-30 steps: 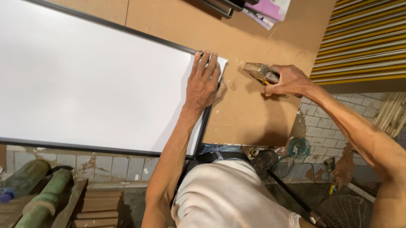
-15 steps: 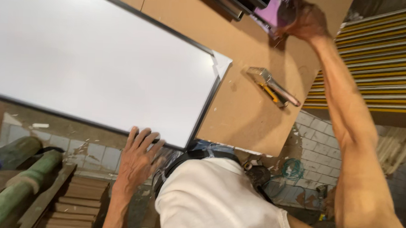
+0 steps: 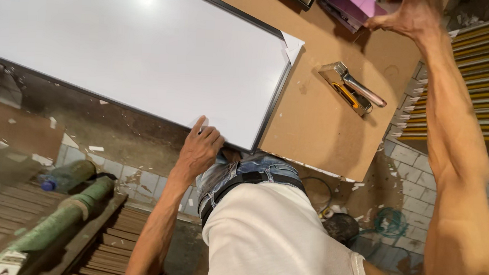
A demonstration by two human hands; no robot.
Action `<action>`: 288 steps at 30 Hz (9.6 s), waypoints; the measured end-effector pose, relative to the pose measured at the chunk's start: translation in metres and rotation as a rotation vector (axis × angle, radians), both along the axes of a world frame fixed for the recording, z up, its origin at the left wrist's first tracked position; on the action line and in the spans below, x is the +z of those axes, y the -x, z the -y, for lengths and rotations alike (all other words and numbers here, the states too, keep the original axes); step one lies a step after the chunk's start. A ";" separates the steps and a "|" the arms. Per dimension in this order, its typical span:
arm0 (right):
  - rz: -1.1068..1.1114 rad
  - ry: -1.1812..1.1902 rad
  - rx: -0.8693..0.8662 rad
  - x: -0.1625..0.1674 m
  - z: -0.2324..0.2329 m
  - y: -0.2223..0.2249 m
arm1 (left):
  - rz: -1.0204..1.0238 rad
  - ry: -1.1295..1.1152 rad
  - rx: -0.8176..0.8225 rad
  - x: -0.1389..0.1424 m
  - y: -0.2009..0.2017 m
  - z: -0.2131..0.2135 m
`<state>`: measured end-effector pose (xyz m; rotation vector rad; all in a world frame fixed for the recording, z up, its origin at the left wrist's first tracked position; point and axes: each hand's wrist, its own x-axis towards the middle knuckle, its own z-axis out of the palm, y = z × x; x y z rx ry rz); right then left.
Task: The person fits a white backing board into a picture frame on a workbench, presses the board into the frame rabbet, and drives fasteners along the frame edge using a staple gun. They sand a frame corner with a pink sanding block, flip and reposition the frame, then carry it to a stack of finished framed pieces and begin fitting another frame.
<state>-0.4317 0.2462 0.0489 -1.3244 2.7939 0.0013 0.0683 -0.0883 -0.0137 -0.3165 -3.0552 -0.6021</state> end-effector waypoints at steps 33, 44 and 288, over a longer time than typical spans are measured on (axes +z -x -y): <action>1.065 1.228 -0.739 0.013 -0.056 -0.380 | -0.163 0.056 0.038 -0.021 0.007 -0.047; 1.341 1.088 -0.744 -0.027 -0.061 -0.349 | -0.307 -0.033 0.344 -0.009 0.000 -0.101; 0.102 0.359 -0.259 0.037 0.045 -0.231 | -0.324 -0.892 0.489 -0.004 0.058 -0.038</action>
